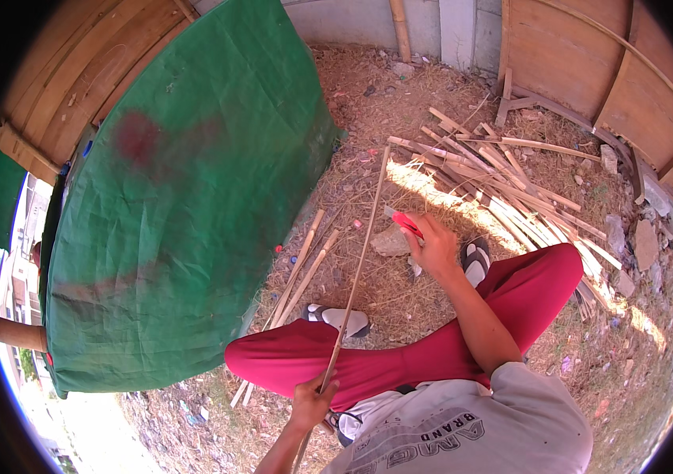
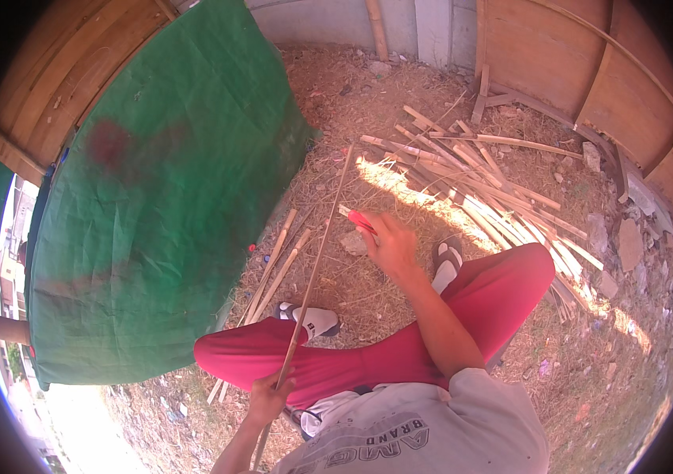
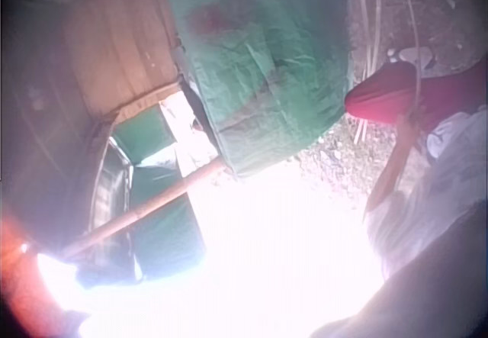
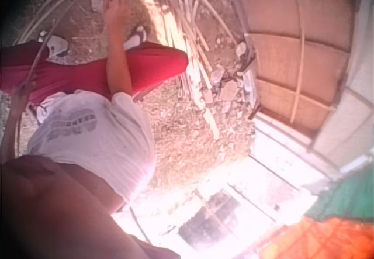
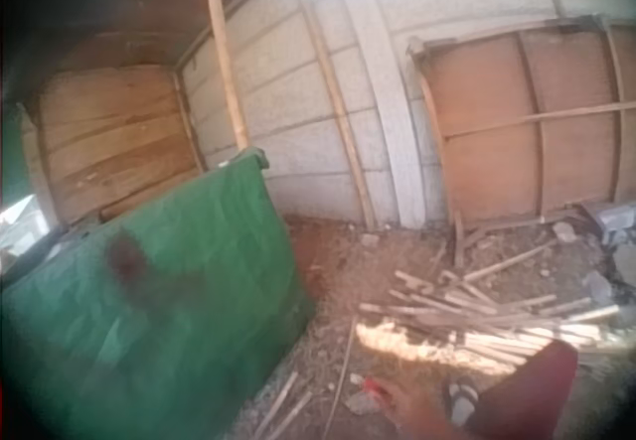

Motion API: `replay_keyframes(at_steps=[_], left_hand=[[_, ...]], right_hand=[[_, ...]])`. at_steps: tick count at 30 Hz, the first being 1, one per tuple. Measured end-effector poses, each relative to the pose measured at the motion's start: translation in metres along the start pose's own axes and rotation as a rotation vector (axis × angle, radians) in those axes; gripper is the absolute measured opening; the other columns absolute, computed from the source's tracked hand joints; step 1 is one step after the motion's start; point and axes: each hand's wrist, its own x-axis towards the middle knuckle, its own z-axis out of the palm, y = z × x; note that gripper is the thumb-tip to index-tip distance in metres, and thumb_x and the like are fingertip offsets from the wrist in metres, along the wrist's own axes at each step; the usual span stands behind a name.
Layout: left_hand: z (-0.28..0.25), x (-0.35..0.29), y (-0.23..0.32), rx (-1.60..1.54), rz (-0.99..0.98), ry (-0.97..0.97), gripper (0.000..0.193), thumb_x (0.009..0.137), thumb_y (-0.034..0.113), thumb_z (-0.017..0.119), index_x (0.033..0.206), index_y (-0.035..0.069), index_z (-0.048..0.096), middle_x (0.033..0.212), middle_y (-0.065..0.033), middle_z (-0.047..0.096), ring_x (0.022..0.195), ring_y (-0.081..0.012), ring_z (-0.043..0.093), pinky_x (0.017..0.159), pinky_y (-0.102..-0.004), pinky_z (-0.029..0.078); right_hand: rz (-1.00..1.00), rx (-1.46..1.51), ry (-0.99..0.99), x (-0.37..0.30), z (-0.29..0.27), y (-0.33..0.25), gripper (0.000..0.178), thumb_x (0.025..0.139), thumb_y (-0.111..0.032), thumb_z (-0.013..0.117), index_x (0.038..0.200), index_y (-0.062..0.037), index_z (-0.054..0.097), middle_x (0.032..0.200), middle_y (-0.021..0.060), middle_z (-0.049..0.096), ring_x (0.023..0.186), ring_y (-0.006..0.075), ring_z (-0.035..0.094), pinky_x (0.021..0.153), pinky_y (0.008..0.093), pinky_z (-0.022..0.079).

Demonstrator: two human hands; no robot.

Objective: The person sits cross-legged on the ground and uses a red utility knife to shave thin strips from a long wooden stick. The person holds the stick with the left hand and repeatedly scrapes the knife along its length, creating wood shavings that fall to the ground.

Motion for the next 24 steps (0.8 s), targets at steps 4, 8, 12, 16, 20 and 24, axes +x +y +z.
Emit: replay_keyframes(at_steps=[4, 8, 12, 16, 20, 24], left_hand=[[0.001, 0.007, 0.009, -0.006, -0.060, -0.039, 0.034, 0.096, 0.014, 0.071, 0.126, -0.001, 0.070, 0.088, -0.0071, 0.073, 0.075, -0.0071, 0.061, 0.068, -0.0248, 0.050], [0.010, 0.017, -0.004, -0.065, 0.014, 0.000, 0.030, 0.098, 0.011, 0.070, 0.125, -0.001, 0.070, 0.075, 0.0007, 0.067, 0.062, -0.0028, 0.054, 0.055, -0.0229, 0.044], [0.010, 0.042, 0.015, -0.293, -0.174, -0.072, 0.028, 0.099, 0.011, 0.069, 0.124, 0.001, 0.070, 0.066, 0.0058, 0.057, 0.051, -0.0016, 0.046, 0.045, -0.0235, 0.036], [0.010, 0.083, 0.021, -0.425, -0.131, -0.080, 0.026, 0.099, 0.011, 0.068, 0.123, 0.002, 0.070, 0.063, 0.0066, 0.053, 0.045, -0.0023, 0.043, 0.041, -0.0249, 0.033], [0.011, 0.101, 0.036, -0.274, -0.071, -0.036, 0.028, 0.097, 0.012, 0.069, 0.121, -0.001, 0.070, 0.064, 0.0041, 0.055, 0.048, -0.0044, 0.048, 0.044, -0.0266, 0.039], [0.024, 0.110, 0.015, -0.075, 0.137, 0.093, 0.032, 0.094, 0.012, 0.071, 0.121, -0.003, 0.068, 0.067, -0.0085, 0.065, 0.056, -0.0142, 0.061, 0.054, -0.0331, 0.049]], right_hand=[[0.061, 0.092, -0.110, -0.003, -0.001, -0.009, 0.029, 0.092, -0.023, 0.074, 0.119, -0.0131, 0.071, 0.085, 0.0078, 0.067, 0.071, 0.0283, 0.069, 0.061, 0.0389, 0.054], [0.061, 0.241, -0.258, -0.006, -0.001, -0.020, 0.028, 0.096, -0.022, 0.070, 0.121, -0.0088, 0.070, 0.086, 0.0118, 0.069, 0.072, 0.0311, 0.070, 0.063, 0.0408, 0.055], [0.026, 0.412, -0.380, -0.024, 0.006, -0.038, 0.030, 0.099, -0.026, 0.066, 0.120, -0.0043, 0.070, 0.092, 0.0176, 0.072, 0.075, 0.0351, 0.071, 0.065, 0.0434, 0.056], [0.028, 0.395, -0.547, -0.044, 0.006, -0.061, 0.034, 0.100, -0.029, 0.066, 0.116, -0.0003, 0.071, 0.089, 0.0215, 0.072, 0.070, 0.0371, 0.070, 0.063, 0.0443, 0.055], [-0.016, 0.360, -0.579, -0.049, 0.009, -0.062, 0.033, 0.098, -0.031, 0.067, 0.108, 0.0002, 0.074, 0.081, 0.0213, 0.071, 0.065, 0.0368, 0.069, 0.060, 0.0441, 0.055], [-0.003, 0.300, -0.564, -0.043, 0.007, -0.068, 0.034, 0.097, -0.034, 0.068, 0.104, -0.0010, 0.075, 0.080, 0.0197, 0.072, 0.063, 0.0359, 0.069, 0.056, 0.0442, 0.055]])
